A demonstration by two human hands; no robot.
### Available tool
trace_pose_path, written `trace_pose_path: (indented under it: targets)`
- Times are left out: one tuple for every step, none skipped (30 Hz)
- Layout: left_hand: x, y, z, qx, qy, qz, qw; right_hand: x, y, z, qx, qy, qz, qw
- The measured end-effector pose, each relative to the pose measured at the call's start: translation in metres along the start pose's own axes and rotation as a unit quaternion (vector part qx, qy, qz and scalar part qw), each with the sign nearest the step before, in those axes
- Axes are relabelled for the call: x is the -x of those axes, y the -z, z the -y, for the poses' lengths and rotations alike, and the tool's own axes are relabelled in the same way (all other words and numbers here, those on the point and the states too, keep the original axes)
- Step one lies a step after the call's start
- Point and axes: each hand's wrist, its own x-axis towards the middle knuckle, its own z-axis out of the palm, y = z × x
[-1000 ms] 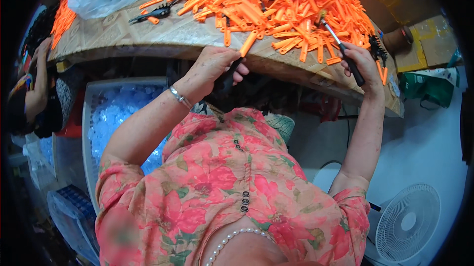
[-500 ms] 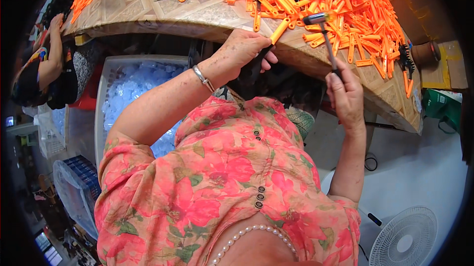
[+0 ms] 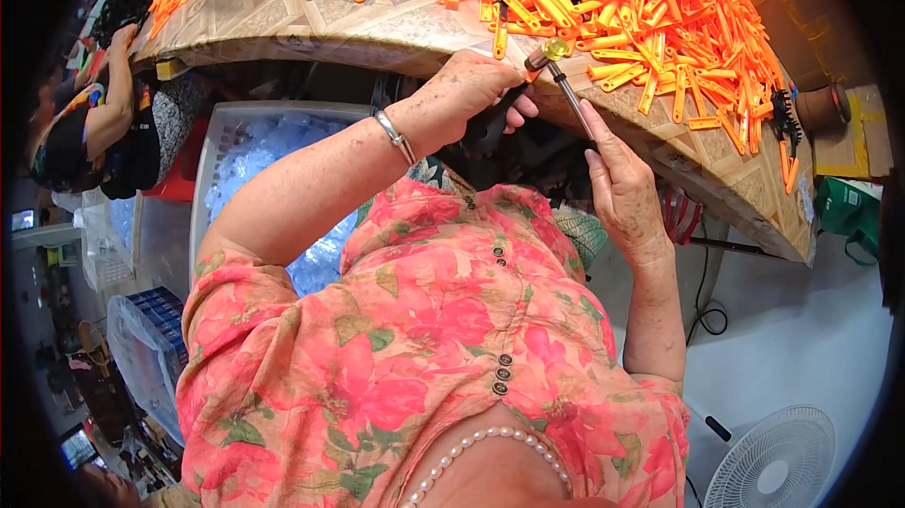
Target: The person assembles small orange plastic clips by inserting them into a black plastic holder and striking them with a hammer. The person repeatedly picks up orange clips from a pile, secures them in the holder, and uses a hammer to drive them into place, then discards the finished unit.
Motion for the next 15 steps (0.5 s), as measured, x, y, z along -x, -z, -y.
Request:
trace_pose_path:
  targets:
    - [-0.001, 0.000, 0.000, 0.003, 0.003, -0.001, 1.000, -0.002, 0.000, 0.000, -0.008, 0.013, -0.021, 1.000]
    - [-0.001, 0.000, -0.001, 0.000, 0.007, -0.001, 1.000, -0.003, 0.000, 0.000, -0.016, 0.027, -0.041, 0.999]
    - [-0.001, 0.000, -0.002, -0.003, 0.011, -0.001, 1.000, -0.005, 0.001, 0.000, -0.012, 0.031, -0.053, 0.998]
    - [0.000, 0.000, -0.002, -0.005, 0.017, -0.001, 1.000, -0.005, 0.002, 0.000, -0.008, 0.034, -0.063, 0.997]
    - [0.000, 0.001, -0.001, -0.005, 0.011, 0.004, 1.000, -0.005, 0.004, 0.000, -0.005, 0.037, -0.073, 0.997]
    - [0.000, 0.001, -0.001, -0.004, 0.005, 0.010, 1.000, -0.003, 0.008, 0.001, 0.031, -0.024, 0.011, 0.999]
    - [-0.001, 0.001, -0.003, -0.005, -0.003, 0.015, 1.000, -0.003, 0.009, -0.001, 0.026, -0.021, 0.011, 0.999]
    - [-0.002, 0.001, -0.003, -0.005, 0.001, 0.013, 1.000, -0.004, 0.010, -0.004, 0.021, -0.018, 0.010, 1.000]
    - [-0.003, 0.001, -0.003, -0.005, 0.005, 0.012, 1.000, -0.006, 0.010, -0.006, 0.016, -0.016, 0.010, 1.000]
    - [-0.003, 0.001, -0.002, -0.004, 0.012, 0.008, 1.000, -0.009, 0.011, -0.003, 0.000, 0.001, -0.007, 1.000]
    - [-0.002, 0.001, -0.001, -0.003, 0.011, 0.007, 1.000, -0.012, 0.010, -0.002, 0.001, 0.017, -0.039, 0.999]
    - [-0.001, 0.001, -0.001, -0.002, 0.009, 0.006, 1.000, -0.015, 0.008, 0.000, 0.003, 0.033, -0.072, 0.997]
    - [-0.001, 0.001, -0.002, 0.000, 0.007, 0.005, 1.000, -0.018, 0.006, 0.001, 0.005, 0.049, -0.103, 0.993]
    - [-0.001, 0.001, -0.002, 0.000, 0.008, 0.006, 1.000, -0.019, 0.006, 0.002, 0.010, 0.043, -0.100, 0.994]
    - [-0.001, 0.001, -0.002, 0.001, 0.008, 0.007, 1.000, -0.019, 0.005, 0.000, 0.020, -0.005, -0.054, 0.998]
